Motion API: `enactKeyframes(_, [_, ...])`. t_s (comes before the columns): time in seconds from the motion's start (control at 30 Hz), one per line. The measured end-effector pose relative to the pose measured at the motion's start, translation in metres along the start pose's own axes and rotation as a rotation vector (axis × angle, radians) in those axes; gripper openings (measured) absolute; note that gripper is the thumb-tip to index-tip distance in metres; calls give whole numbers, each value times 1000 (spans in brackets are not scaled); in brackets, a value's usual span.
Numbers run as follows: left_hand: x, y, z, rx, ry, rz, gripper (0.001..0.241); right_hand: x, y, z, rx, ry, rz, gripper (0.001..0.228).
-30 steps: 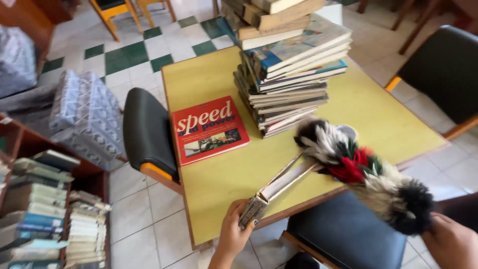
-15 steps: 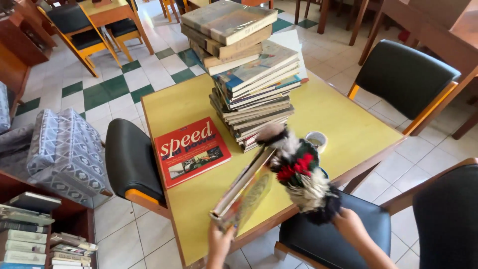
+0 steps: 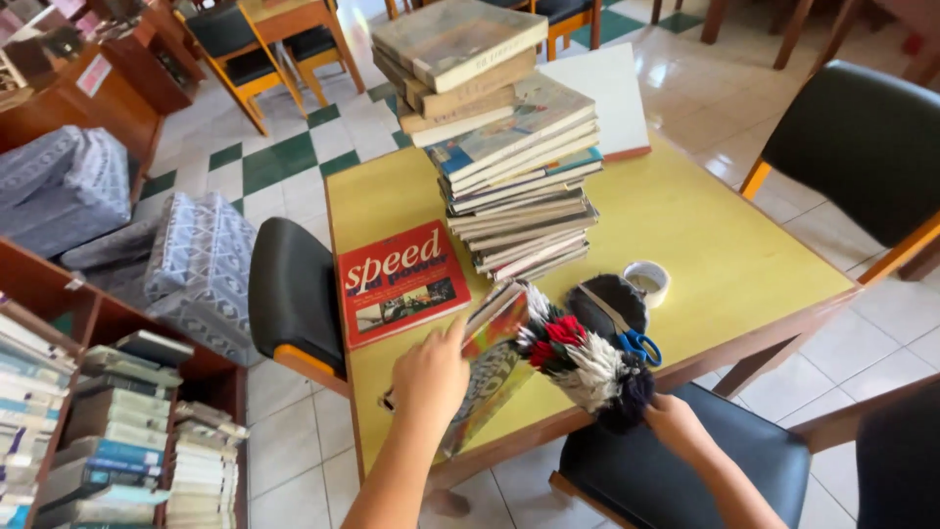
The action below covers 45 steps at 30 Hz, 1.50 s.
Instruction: A person in a library setting is covering a book with a protective plastic film, using scissors to cut the film and tape to secure it.
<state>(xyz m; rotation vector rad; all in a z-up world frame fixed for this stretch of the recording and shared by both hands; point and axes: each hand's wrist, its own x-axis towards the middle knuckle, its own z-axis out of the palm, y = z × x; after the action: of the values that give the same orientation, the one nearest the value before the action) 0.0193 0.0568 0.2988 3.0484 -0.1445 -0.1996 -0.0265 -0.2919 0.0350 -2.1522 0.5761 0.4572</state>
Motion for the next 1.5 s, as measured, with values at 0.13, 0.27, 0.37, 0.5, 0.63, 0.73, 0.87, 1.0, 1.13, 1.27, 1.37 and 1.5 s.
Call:
enactKeyframes(0.13, [52,53,14,192,107,165,57,53,62,47,-7,69,-236,27])
enactKeyframes(0.27, [77,80,8,137,-68,171,69,41,96,63,185,-11,-154,33])
enactKeyframes(0.37, [73,83,-3,63,-105,143,58,22,127,46,434,-82,-73,30])
enactKeyframes(0.5, [75,75,9,99,-41,165,57,64,206,58,-325,222,-897,17])
enactKeyframes(0.63, [70,80,4,132,-141,141,68,3,97,4,800,-65,157,27])
enactKeyframes(0.73, [65,79,13,126,-72,142,62,0,75,3,810,-31,122,27])
enactKeyframes(0.87, [40,59,-1,44,71,61,49,5,60,-2,811,3,34,26])
enactKeyframes(1.0, [-5,-3,-4,-109,367,-51,34,13,38,-24,729,107,-58,24])
enactKeyframes(1.13, [-40,-57,69,-593,773,-155,41,-19,-25,-53,572,142,-256,32])
enactKeyframes(1.27, [-67,-67,115,-816,724,-320,29,-27,-65,-40,215,142,-501,42])
enactKeyframes(1.37, [-76,-89,153,-843,847,-231,30,-46,-92,-4,-57,111,-569,14])
enactKeyframes(1.5, [-82,-105,199,-853,923,-259,23,-66,-120,-2,-656,85,-666,23])
